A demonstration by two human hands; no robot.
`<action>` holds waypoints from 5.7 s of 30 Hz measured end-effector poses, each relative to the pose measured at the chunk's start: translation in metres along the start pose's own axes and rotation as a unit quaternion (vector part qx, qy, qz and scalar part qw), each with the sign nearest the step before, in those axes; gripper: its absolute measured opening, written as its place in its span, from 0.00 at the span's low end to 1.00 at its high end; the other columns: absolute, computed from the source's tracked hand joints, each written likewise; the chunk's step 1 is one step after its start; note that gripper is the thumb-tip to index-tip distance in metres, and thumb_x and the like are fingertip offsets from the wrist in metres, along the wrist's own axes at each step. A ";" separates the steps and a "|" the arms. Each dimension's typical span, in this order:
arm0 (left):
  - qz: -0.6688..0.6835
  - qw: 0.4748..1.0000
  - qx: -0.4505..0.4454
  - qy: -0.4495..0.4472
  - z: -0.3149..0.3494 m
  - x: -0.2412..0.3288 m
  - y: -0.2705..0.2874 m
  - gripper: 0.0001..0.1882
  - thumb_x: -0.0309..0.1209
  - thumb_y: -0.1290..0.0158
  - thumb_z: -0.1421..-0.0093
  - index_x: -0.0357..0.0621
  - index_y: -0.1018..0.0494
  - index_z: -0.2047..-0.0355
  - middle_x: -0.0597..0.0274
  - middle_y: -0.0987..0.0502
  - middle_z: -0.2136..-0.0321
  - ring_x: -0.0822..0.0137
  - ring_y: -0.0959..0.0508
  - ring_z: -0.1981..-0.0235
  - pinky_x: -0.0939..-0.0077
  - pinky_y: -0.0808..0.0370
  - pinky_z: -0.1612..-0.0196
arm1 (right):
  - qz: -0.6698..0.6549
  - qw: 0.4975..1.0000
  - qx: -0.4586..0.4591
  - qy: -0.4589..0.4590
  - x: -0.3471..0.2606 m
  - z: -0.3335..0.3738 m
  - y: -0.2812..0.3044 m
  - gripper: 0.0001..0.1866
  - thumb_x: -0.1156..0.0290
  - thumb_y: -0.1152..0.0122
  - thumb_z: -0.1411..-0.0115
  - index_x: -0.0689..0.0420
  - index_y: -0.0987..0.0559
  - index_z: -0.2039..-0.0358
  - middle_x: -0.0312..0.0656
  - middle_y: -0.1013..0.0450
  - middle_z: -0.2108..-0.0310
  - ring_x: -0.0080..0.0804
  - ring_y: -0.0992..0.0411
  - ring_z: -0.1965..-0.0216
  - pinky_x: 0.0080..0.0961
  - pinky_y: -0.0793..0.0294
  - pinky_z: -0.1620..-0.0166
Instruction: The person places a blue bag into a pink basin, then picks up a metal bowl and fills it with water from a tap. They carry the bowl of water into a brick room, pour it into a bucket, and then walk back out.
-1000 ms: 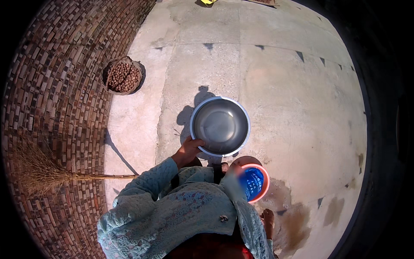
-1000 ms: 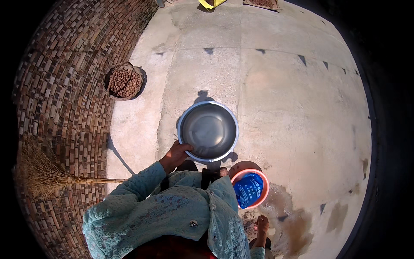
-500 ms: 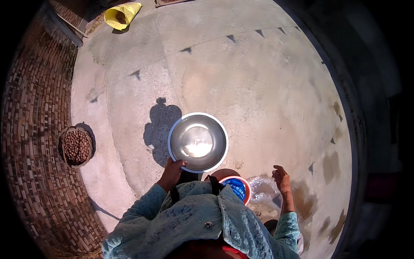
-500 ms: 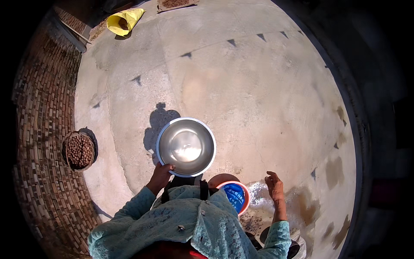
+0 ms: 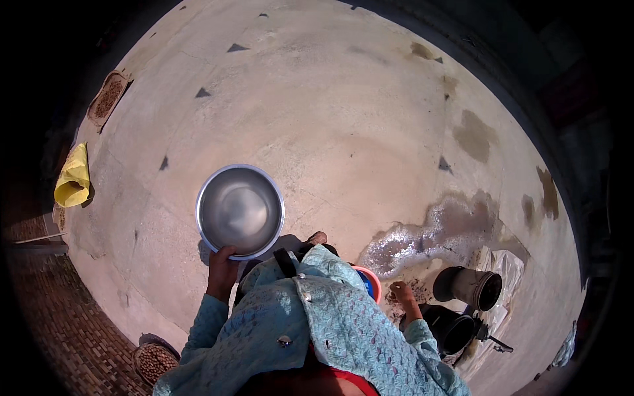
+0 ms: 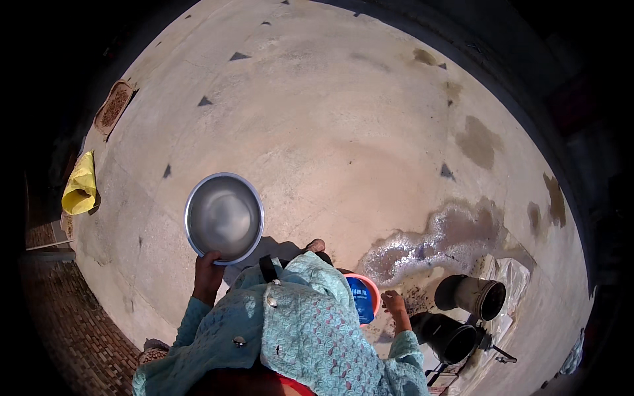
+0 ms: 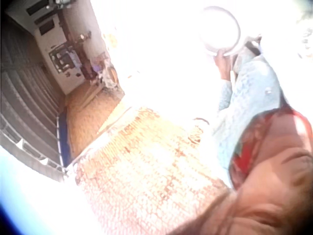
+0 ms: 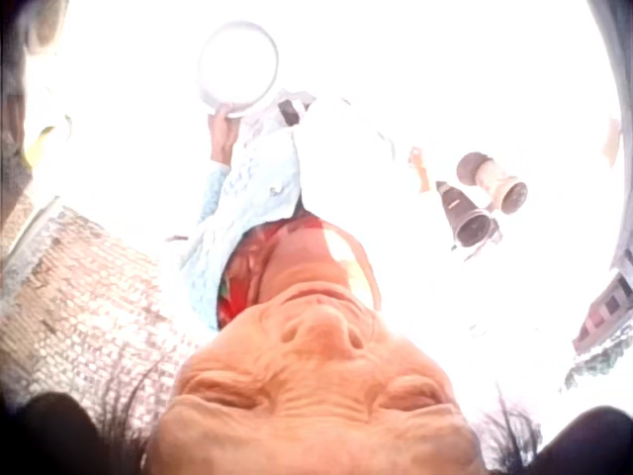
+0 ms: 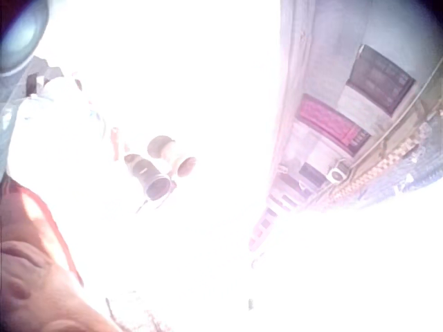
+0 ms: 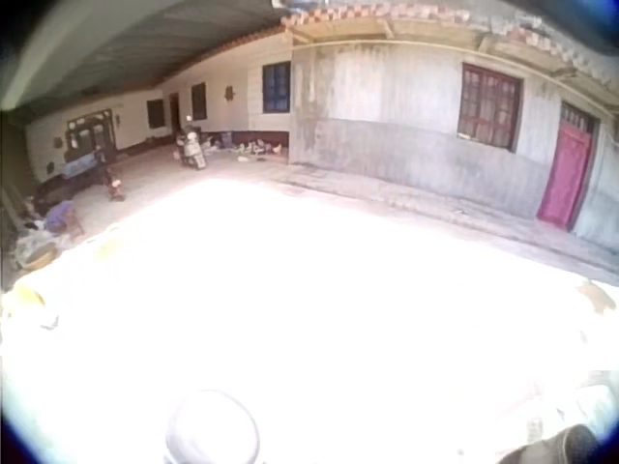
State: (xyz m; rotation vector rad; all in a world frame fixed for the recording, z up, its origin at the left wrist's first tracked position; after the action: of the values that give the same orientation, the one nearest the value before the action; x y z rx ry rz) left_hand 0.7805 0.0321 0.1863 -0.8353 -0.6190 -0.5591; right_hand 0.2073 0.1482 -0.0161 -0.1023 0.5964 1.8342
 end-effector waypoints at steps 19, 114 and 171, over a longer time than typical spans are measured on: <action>-0.141 0.959 -0.213 0.124 -0.259 -0.101 -0.387 0.21 0.18 0.54 0.55 0.36 0.35 0.57 0.61 0.29 0.62 0.66 0.29 0.60 0.69 0.32 0.54 | 0.007 0.936 0.180 0.304 -0.403 -0.022 0.217 0.17 0.64 0.48 0.44 0.57 0.33 0.56 0.46 0.28 0.74 0.36 0.28 0.71 0.26 0.30 0.66; -0.373 0.675 -0.515 0.374 -0.035 -1.314 -1.849 0.22 0.19 0.54 0.54 0.33 0.39 0.55 0.55 0.31 0.61 0.62 0.29 0.60 0.65 0.30 0.54 | -0.478 0.701 0.490 -0.198 0.241 -0.396 1.517 0.19 0.66 0.47 0.47 0.62 0.35 0.58 0.40 0.33 0.80 0.24 0.32 0.81 0.20 0.32 0.80; -0.386 0.584 -0.594 0.395 0.482 -2.202 -2.472 0.17 0.19 0.53 0.55 0.35 0.35 0.61 0.64 0.30 0.70 0.75 0.30 0.72 0.79 0.30 0.65 | -0.711 0.529 0.274 -0.375 0.733 -0.536 2.214 0.14 0.68 0.46 0.47 0.60 0.35 0.62 0.46 0.29 0.78 0.36 0.28 0.81 0.30 0.28 0.81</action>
State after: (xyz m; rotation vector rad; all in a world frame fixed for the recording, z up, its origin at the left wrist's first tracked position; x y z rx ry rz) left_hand -2.5250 -0.4819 0.1494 -1.3703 0.4398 -2.1712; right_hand -2.1831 0.0486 0.0253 0.4969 0.2113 -0.0905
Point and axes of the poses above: each hand's wrist, its own z-axis away from the middle knuckle, its own y-axis out of the back of the hand, x = y × z, the point moved 9 cm from there along -z, towards the middle knuckle
